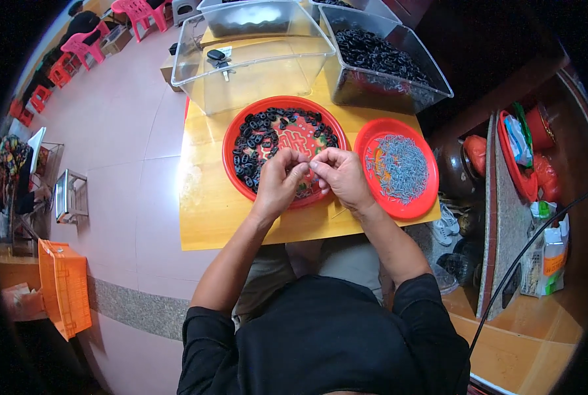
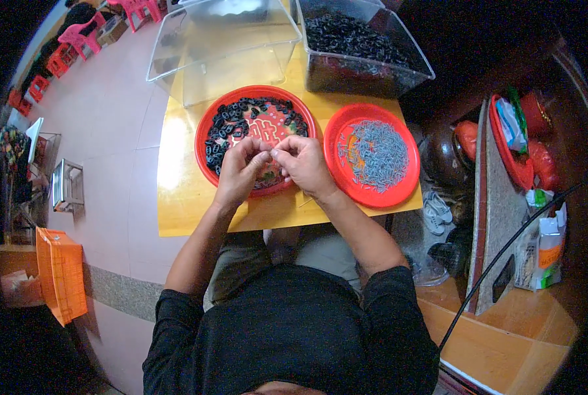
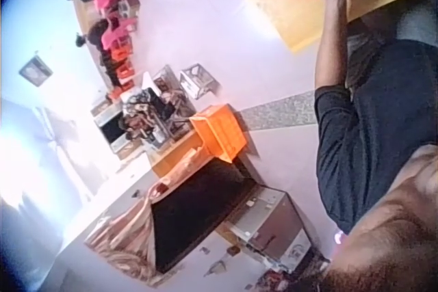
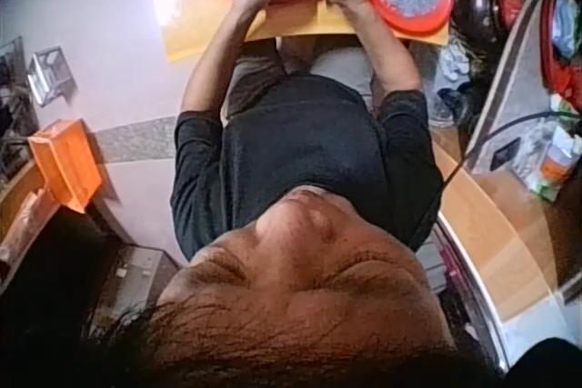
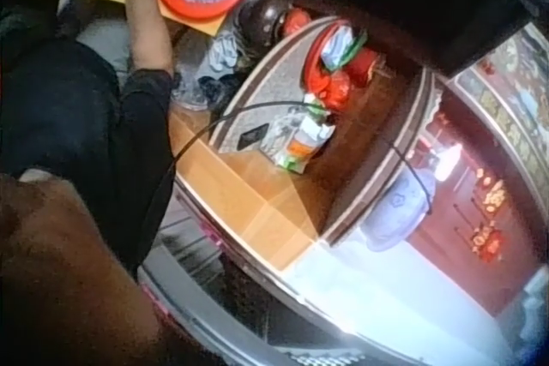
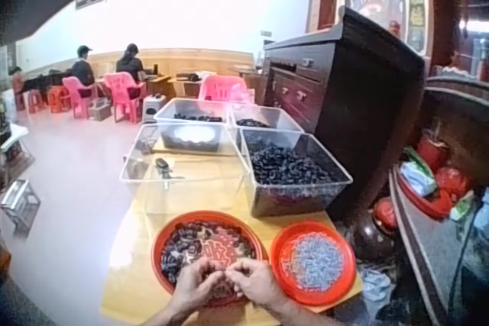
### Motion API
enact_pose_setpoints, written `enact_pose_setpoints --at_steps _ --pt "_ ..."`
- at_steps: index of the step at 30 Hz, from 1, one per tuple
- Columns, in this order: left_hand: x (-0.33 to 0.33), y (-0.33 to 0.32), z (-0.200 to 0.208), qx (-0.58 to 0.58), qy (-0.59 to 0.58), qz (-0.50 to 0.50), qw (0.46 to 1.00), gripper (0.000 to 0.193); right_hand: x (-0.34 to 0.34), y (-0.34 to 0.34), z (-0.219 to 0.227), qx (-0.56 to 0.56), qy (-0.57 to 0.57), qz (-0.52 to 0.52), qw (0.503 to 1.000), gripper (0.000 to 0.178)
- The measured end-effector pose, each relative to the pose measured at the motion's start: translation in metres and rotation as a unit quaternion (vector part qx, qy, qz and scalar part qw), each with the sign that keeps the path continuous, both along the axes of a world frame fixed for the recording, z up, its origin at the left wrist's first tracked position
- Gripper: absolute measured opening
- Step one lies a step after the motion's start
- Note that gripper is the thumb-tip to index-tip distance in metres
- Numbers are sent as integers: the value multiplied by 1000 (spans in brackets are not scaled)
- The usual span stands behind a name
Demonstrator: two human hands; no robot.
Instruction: The person picks up plastic buckle components from a tray and connects the pieces together by hand.
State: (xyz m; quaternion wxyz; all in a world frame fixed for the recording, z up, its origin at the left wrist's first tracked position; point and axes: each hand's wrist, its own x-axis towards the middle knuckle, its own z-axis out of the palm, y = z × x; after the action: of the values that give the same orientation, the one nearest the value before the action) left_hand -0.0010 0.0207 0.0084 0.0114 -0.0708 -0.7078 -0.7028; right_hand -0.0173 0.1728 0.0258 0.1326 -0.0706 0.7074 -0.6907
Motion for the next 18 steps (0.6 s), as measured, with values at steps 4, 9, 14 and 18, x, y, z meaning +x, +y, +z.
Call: enact_pose_setpoints --at_steps 4,9,14,18 --pt "1 1 -2 -33 56 19 998 6 0 -1 -2 -11 3 -8 1000 9" --pt "2 1 -1 -74 40 48 995 5 2 -1 -2 27 33 11 999 6" --pt "3 7 2 -118 54 64 990 9 2 1 -6 73 81 10 994 5" --pt "0 3 -7 -155 78 80 982 15 -1 9 -5 226 250 40 941 5"
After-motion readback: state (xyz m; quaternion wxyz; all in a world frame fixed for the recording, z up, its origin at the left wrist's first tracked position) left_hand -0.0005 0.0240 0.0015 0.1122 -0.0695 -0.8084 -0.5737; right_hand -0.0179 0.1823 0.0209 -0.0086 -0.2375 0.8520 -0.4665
